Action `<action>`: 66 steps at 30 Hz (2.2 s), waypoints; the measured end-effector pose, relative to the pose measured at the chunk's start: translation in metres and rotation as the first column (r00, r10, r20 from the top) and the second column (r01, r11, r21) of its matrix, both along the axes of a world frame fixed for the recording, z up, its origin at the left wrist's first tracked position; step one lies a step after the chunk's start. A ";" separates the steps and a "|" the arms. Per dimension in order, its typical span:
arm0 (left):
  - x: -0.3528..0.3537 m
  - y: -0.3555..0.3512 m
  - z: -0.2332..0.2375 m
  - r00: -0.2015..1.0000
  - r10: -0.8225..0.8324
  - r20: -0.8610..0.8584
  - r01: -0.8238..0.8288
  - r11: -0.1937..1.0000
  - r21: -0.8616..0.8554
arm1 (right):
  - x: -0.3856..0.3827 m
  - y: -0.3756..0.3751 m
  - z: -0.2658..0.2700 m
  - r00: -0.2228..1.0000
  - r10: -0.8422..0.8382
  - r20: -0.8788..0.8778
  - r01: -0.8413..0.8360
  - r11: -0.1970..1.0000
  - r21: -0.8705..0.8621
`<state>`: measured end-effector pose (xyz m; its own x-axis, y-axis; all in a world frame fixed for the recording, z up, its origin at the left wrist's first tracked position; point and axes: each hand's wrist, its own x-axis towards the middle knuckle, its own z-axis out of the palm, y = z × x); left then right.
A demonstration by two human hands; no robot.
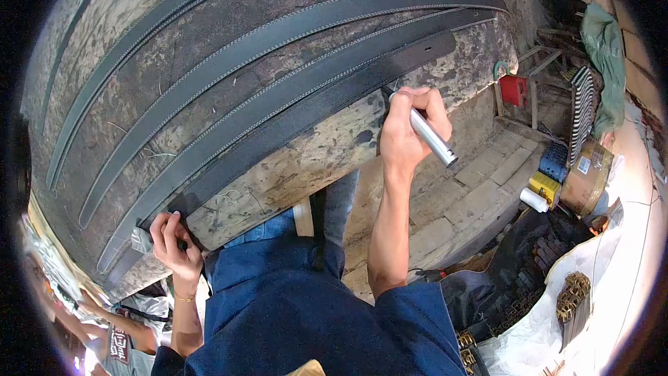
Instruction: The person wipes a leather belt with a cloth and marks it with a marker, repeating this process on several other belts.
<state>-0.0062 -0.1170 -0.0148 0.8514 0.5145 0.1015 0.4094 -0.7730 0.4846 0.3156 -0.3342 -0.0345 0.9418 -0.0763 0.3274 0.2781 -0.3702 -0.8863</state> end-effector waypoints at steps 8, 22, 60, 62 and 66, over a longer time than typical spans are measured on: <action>0.001 -0.001 0.002 1.000 0.013 -0.012 -0.013 1.000 -0.018 | 0.002 0.002 0.002 0.995 -0.058 -0.078 0.066 0.992 0.105; 0.002 -0.001 0.001 1.000 0.013 0.011 -0.013 1.000 -0.010 | 0.003 0.004 0.005 0.998 -0.052 -0.047 0.054 0.998 0.040; 0.000 -0.004 0.002 0.999 0.034 -0.002 -0.034 0.998 -0.047 | 0.051 -0.031 0.000 0.995 -0.071 -0.077 0.084 0.979 0.184; 0.001 -0.004 0.002 0.999 0.039 -0.005 -0.039 0.998 -0.049 | 0.051 -0.033 -0.005 0.997 -0.063 -0.035 0.068 0.985 0.160; 0.003 -0.005 0.004 0.999 0.043 -0.001 -0.043 0.996 -0.084 | 0.052 -0.031 -0.003 0.999 0.002 -0.050 0.004 0.991 0.133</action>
